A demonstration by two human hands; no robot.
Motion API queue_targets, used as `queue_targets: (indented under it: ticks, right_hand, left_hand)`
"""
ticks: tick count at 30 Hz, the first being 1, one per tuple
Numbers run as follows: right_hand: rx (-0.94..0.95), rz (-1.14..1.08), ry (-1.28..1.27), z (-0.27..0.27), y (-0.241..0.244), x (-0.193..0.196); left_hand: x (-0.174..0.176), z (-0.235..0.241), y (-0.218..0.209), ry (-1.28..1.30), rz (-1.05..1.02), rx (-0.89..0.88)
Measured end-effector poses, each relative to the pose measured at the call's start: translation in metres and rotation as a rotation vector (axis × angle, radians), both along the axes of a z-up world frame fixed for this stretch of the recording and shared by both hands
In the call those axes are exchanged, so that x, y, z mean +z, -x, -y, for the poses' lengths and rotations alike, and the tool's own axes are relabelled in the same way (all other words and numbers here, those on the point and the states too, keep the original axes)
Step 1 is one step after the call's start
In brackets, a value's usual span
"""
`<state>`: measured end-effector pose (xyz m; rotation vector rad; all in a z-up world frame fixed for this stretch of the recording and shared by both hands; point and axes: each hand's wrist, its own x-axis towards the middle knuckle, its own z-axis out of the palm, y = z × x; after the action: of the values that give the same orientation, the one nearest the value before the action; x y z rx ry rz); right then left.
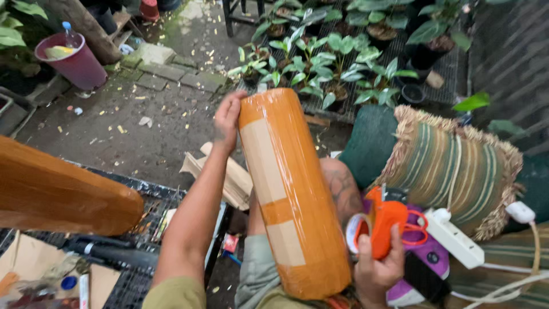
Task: The person wraps a cylindrical wooden object with clear packing tape using a handheld dispenser, repeatedly rotating the object and smoothing the tape. The person then uses a piece of cardboard to rub and smooth the taped surface.
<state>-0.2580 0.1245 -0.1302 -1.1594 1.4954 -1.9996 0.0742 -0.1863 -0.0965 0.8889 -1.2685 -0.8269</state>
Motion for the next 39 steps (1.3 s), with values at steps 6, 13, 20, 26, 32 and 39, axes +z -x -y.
queue_targets:
  ticks: [6,13,20,26,32,39]
  right_hand:
    - [-0.040,0.067,-0.053,0.034,0.016,-0.010]
    - [-0.029,0.326,0.100,0.051,0.084,-0.019]
    - [0.064,0.020,0.066,0.046,0.074,-0.050]
    - [0.183,-0.140,-0.001,0.067,0.094,-0.050]
    - [0.430,-0.324,0.242,0.101,0.111,-0.019]
    - [0.627,-0.799,0.485,0.138,0.083,0.065]
  left_hand:
    - [-0.012,-0.003,0.013,-0.239,-0.138,0.225]
    - [0.015,-0.057,0.037,-0.287,-0.042,0.368]
    - [0.005,-0.041,0.038,-0.264,-0.132,0.384]
    - [0.013,-0.044,0.033,-0.271,-0.108,0.306]
    - [0.071,-0.084,0.039,0.096,0.290,0.562]
    - [0.135,-0.137,0.085,-0.217,0.032,-0.377]
